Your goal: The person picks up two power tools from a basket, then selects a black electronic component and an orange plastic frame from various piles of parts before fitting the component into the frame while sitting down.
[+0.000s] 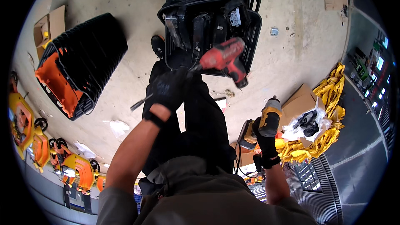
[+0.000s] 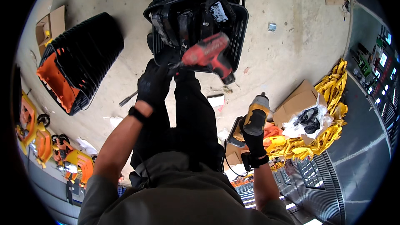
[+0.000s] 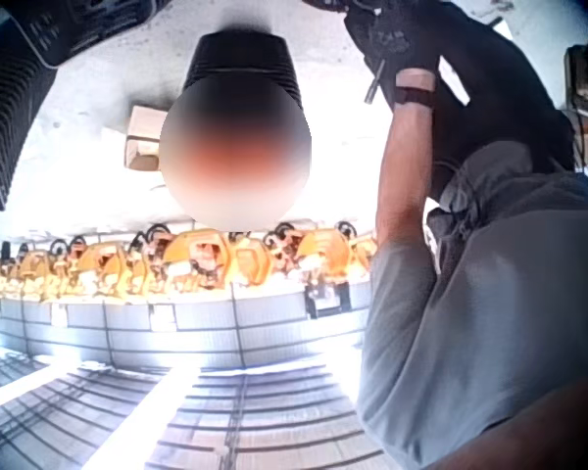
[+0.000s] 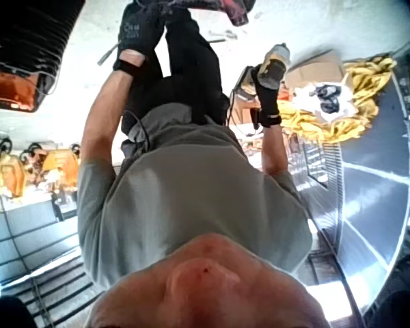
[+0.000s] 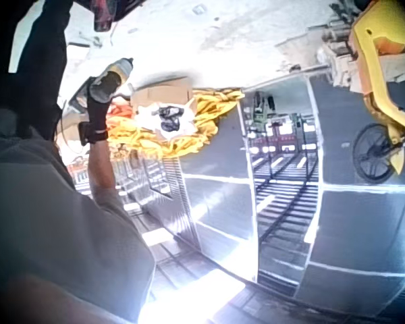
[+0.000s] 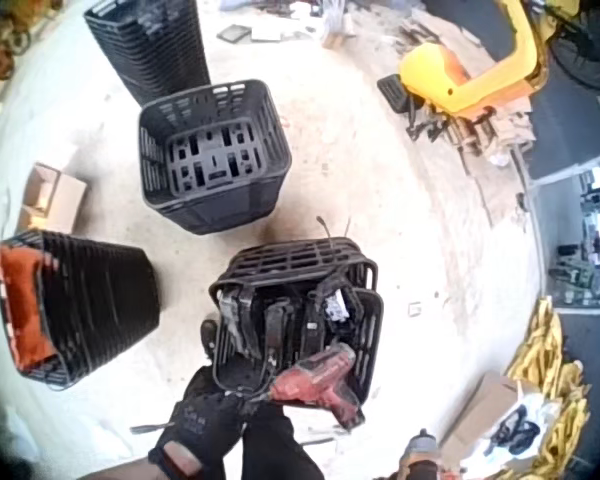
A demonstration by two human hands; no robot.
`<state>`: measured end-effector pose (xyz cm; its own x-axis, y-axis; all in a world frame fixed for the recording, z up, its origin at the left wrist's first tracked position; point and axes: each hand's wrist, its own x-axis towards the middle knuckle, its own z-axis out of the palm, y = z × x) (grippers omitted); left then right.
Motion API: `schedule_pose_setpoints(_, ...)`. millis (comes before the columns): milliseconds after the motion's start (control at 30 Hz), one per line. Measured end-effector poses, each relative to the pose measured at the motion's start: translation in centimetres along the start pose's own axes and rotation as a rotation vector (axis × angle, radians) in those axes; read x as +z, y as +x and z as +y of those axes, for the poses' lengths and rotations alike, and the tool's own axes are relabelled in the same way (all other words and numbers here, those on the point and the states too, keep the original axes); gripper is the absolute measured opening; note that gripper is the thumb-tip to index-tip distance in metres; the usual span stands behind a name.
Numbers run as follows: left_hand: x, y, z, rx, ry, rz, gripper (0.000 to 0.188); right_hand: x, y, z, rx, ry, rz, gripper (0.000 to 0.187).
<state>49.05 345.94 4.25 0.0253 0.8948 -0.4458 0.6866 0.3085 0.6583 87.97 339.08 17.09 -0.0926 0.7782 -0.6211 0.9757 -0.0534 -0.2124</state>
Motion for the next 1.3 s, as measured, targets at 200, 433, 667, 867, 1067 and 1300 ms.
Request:
schedule_pose_setpoints(200, -3.7, -5.0, 0.2, 0.160, 0.027, -0.117, 0.013, -1.3, 0.3, 0.3, 0.358, 0.612, 0.054, 0.030)
schedule_pose_setpoints(433, -3.8, -5.3, 1.5, 0.207, 0.000, -0.259, 0.015, -1.0, 0.8, 0.2, 0.316, 0.723, 0.034, 0.026)
schedule_pose_setpoints(667, -2.5, -3.0, 3.8, 0.279, -0.023, -0.239, 0.012, -0.8, 2.5, -2.0, 0.236, 0.767, -0.022, 0.016)
schedule_pose_setpoints(867, -0.7, -0.5, 5.0, 0.380, 0.029, -0.199, 0.016, -1.3, 4.4, -2.2, 0.316, 0.907, -0.038, 0.018)
schedule_pose_setpoints(1067, 2.5, 0.4, 4.4, 0.319, -0.003, -0.221, 0.018, -1.1, 7.7, -2.1, 0.448, 0.961, 0.021, 0.034)
schedule_pose_setpoints(1300, 4.8, 1.0, 2.9, 0.185, -0.129, -0.280, 0.021, 0.2, 11.0, -2.7, 0.382, 1.018, 0.177, 0.033)
